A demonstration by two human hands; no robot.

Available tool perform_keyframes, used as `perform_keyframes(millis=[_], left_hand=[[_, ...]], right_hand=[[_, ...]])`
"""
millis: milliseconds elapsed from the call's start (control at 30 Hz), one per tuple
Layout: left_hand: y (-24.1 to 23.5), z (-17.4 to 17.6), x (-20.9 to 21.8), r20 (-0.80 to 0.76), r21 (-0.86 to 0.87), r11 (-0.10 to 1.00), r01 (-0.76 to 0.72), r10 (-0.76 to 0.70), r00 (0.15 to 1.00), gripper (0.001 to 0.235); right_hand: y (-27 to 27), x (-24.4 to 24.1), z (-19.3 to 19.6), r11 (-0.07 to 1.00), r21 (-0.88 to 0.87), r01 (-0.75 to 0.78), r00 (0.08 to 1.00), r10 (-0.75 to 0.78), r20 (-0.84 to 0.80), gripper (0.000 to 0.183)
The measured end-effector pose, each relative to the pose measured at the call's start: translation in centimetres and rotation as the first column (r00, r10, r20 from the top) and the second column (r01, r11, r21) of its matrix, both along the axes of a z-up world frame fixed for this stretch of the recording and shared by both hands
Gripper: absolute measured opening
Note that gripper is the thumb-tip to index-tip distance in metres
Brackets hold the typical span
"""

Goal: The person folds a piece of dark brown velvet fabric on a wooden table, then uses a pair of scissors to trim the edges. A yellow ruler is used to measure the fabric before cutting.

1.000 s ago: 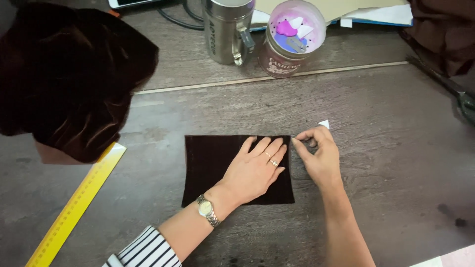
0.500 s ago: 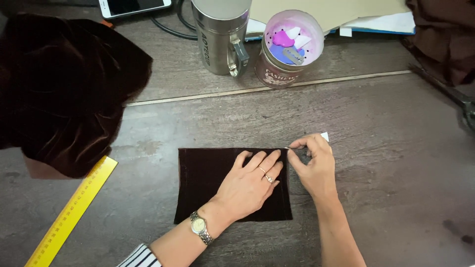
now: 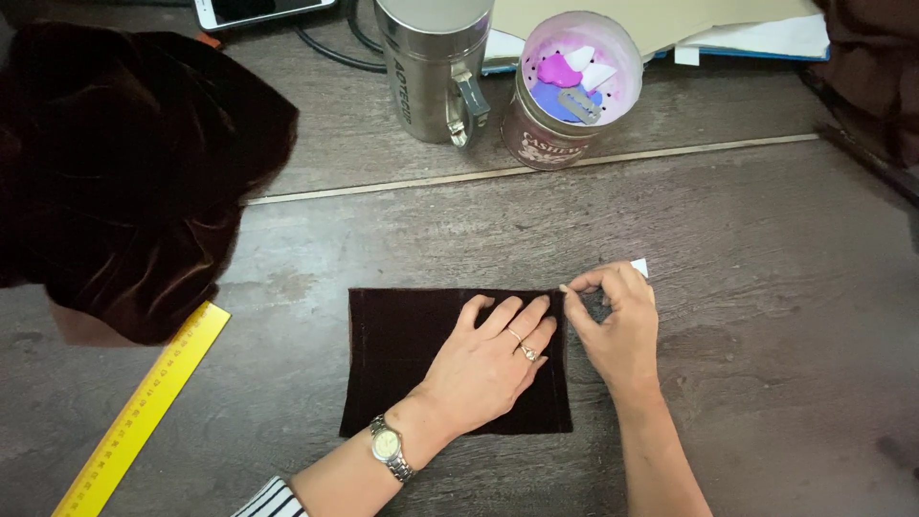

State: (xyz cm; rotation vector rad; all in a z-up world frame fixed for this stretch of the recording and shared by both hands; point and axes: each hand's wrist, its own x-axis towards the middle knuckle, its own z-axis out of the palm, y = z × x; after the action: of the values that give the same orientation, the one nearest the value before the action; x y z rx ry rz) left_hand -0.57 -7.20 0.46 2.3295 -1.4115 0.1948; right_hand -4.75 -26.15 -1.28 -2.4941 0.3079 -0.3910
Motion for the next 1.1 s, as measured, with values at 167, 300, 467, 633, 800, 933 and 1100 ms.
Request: perform_keyframes(millis=[167,300,467,633,800,933,1100], left_hand=[[-0.1,0.3,-0.2,0.048,0.034,0.999,-0.023,0.022,0.999,0.042],[-0.1,0.3,-0.2,0.046,0.05,0.999,-0.019,0.017,0.999,0.043],[-0.2,-1.3,-0.6,0.02,-0.033,0.999,0.001,0.0,1.0,0.04],[-0.2,-1.5,-0.8,0.005,-0.023,1.0,-0.014,0.015,1.0,0.043],[0.8,-0.4,-1.1,-0.036,0.003,1.0,-0.016,0.016,0.999,0.048],[1.1,-1.0,-1.4,-0.048,0.055,0.998,-0.01,0.013,0.999,0.051],[1.5,-1.4,-1.7,-0.055,0.09,0.995,-0.04,0.045,0.998,0.056]], right_hand=[[0.0,0.0,0.2,1.0,-0.004,-0.029,0.999,0.029,0.039,0.008],[0.1,-0.1,0.3,1.0,0.025,0.001,0.998,-0.002,0.056,0.007],[-0.1,0.0,0.1,0.995,0.101,0.017,0.994,-0.027,0.103,0.005],[-0.2,-0.1,-0.4,1.0,0.01,-0.024,0.996,0.023,0.084,0.02],[-0.4,-0.1,-1.0,1.0,0.019,-0.015,0.997,0.013,0.078,0.021],[-0.5,-0.2,-1.3,1.0,0.019,-0.013,0.997,0.011,0.081,0.022],[-0.4,-0.2,-1.1,1.0,0.002,-0.018,0.996,0.017,0.083,0.022]])
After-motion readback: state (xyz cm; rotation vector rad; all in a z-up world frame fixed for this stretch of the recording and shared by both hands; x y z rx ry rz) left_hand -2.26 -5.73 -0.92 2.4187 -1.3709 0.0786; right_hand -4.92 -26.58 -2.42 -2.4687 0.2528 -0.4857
